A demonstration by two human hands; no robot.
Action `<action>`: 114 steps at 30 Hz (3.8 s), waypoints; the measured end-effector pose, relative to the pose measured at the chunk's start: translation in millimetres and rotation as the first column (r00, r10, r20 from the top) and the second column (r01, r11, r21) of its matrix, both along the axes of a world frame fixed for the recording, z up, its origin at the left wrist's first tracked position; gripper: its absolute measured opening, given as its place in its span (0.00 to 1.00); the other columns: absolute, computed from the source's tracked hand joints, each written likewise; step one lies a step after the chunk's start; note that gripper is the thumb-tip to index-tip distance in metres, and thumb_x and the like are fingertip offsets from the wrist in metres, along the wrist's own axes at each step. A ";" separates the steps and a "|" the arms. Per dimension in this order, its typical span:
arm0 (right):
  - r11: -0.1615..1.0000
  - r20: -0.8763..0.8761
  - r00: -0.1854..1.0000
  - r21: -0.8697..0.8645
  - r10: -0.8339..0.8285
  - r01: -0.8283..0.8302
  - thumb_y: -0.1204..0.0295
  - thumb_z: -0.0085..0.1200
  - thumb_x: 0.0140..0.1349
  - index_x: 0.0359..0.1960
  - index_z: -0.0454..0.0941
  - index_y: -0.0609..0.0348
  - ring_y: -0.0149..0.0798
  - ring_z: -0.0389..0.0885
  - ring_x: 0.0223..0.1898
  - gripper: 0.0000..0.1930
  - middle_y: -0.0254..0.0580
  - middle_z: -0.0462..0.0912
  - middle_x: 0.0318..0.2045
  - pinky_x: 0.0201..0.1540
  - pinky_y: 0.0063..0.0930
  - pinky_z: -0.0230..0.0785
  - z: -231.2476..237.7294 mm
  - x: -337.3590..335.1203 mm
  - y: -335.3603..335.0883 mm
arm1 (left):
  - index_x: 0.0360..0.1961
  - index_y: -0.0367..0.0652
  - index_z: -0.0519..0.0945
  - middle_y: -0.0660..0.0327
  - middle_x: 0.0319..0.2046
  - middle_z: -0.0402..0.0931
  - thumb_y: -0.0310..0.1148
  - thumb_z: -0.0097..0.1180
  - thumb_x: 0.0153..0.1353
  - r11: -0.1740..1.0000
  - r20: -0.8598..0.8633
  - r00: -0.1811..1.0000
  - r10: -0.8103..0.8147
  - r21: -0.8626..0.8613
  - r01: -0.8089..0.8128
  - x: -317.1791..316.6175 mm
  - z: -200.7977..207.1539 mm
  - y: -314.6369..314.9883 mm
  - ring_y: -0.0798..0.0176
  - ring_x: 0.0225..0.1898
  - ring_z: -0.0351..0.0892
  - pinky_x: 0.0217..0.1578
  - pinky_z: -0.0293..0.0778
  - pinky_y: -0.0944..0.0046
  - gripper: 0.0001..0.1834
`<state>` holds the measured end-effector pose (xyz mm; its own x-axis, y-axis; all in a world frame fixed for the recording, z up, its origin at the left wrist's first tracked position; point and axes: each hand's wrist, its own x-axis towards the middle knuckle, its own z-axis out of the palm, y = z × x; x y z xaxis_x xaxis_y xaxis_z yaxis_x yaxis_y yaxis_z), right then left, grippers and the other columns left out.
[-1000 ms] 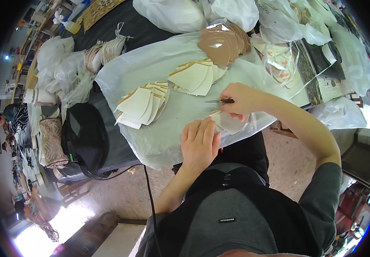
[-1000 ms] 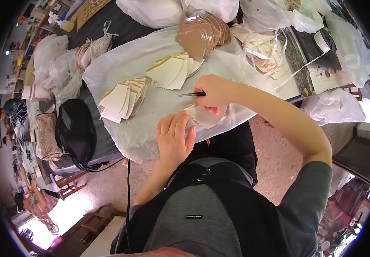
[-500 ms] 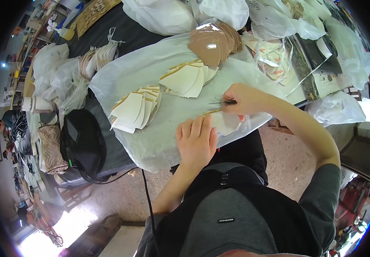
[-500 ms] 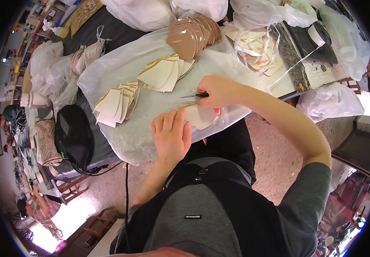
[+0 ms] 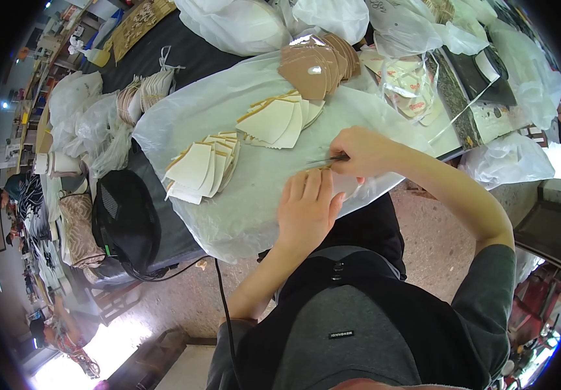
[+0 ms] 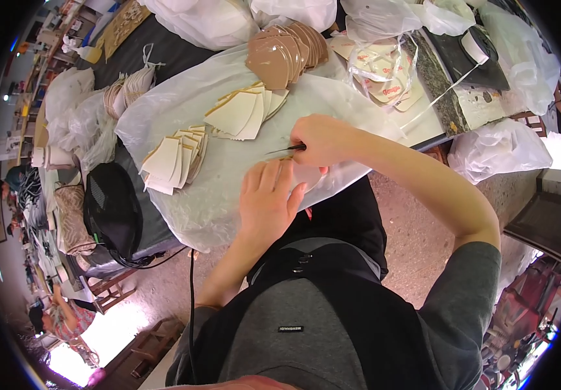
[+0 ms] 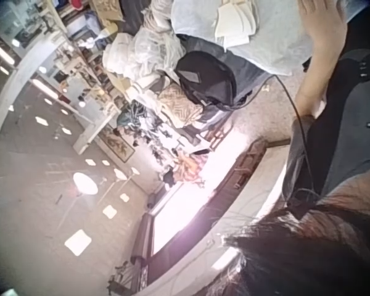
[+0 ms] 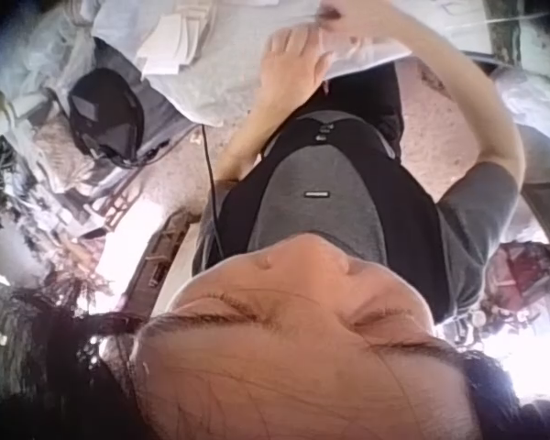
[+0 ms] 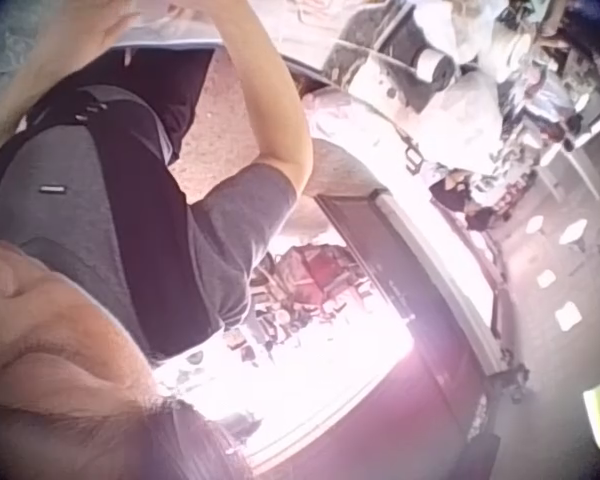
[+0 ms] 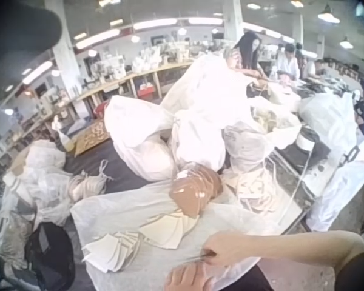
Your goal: Trimming excess material from shoe upper components using scissors.
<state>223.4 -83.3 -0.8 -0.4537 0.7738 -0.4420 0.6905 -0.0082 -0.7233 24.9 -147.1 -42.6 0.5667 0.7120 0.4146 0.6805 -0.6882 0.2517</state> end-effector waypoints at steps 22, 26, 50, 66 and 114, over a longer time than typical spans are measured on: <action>1.000 0.021 1.000 0.012 -0.010 0.010 0.72 0.55 0.58 0.23 0.76 0.69 0.38 0.82 0.16 0.11 0.47 0.79 0.17 0.21 0.30 0.73 -1.1 33.6 4.0 | 0.59 0.51 0.75 0.59 0.41 0.73 0.37 0.59 0.55 0.999 -0.171 0.985 -0.037 0.031 0.043 11.9 10.7 2.9 0.56 0.40 0.71 0.42 0.66 0.56 0.28; 0.999 0.058 0.998 0.036 -0.023 0.020 0.71 0.55 0.56 0.22 0.76 0.67 0.43 0.82 0.18 0.10 0.47 0.80 0.17 0.23 0.35 0.73 2.3 30.5 2.9 | 0.60 0.51 0.74 0.59 0.41 0.73 0.36 0.60 0.54 0.999 -0.191 0.981 -0.043 0.009 0.046 11.9 13.5 4.4 0.56 0.40 0.71 0.42 0.66 0.55 0.29; 0.735 0.210 0.827 0.603 -0.521 0.310 0.61 0.51 0.68 0.36 0.67 0.62 0.55 0.81 0.26 0.15 0.49 0.79 0.29 0.25 0.45 0.72 -13.6 -10.5 -105.0 | 0.62 0.50 0.74 0.59 0.53 0.69 0.37 0.66 0.46 0.993 -0.172 0.981 0.086 0.100 -0.070 3.3 -13.5 -25.2 0.55 0.55 0.68 0.55 0.67 0.52 0.37; 0.611 0.052 0.813 0.689 -0.580 0.391 0.67 0.56 0.65 0.34 0.69 0.59 0.53 0.80 0.25 0.11 0.49 0.79 0.25 0.26 0.44 0.70 -30.9 -14.9 -93.2 | 0.59 0.45 0.77 0.58 0.52 0.71 0.31 0.60 0.49 0.997 -0.107 0.992 0.067 0.036 -0.063 -3.4 -6.6 -23.4 0.54 0.55 0.70 0.56 0.67 0.52 0.31; 0.650 -0.459 0.889 0.672 -0.012 0.355 0.70 0.47 0.71 0.51 0.78 0.60 0.35 0.81 0.39 0.13 0.38 0.85 0.39 0.41 0.25 0.71 11.4 -24.7 9.2 | 0.34 0.42 0.80 0.55 0.34 0.78 0.31 0.56 0.59 0.956 0.241 0.954 0.179 -0.273 -0.111 -31.0 11.6 133.9 0.47 0.42 0.77 0.40 0.73 0.51 0.05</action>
<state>198.7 -74.2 10.6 -0.2564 0.8443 0.4705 0.4008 0.5359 -0.7431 -6.1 -13.2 -30.9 0.3459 0.8789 0.3284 0.6548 -0.4769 0.5864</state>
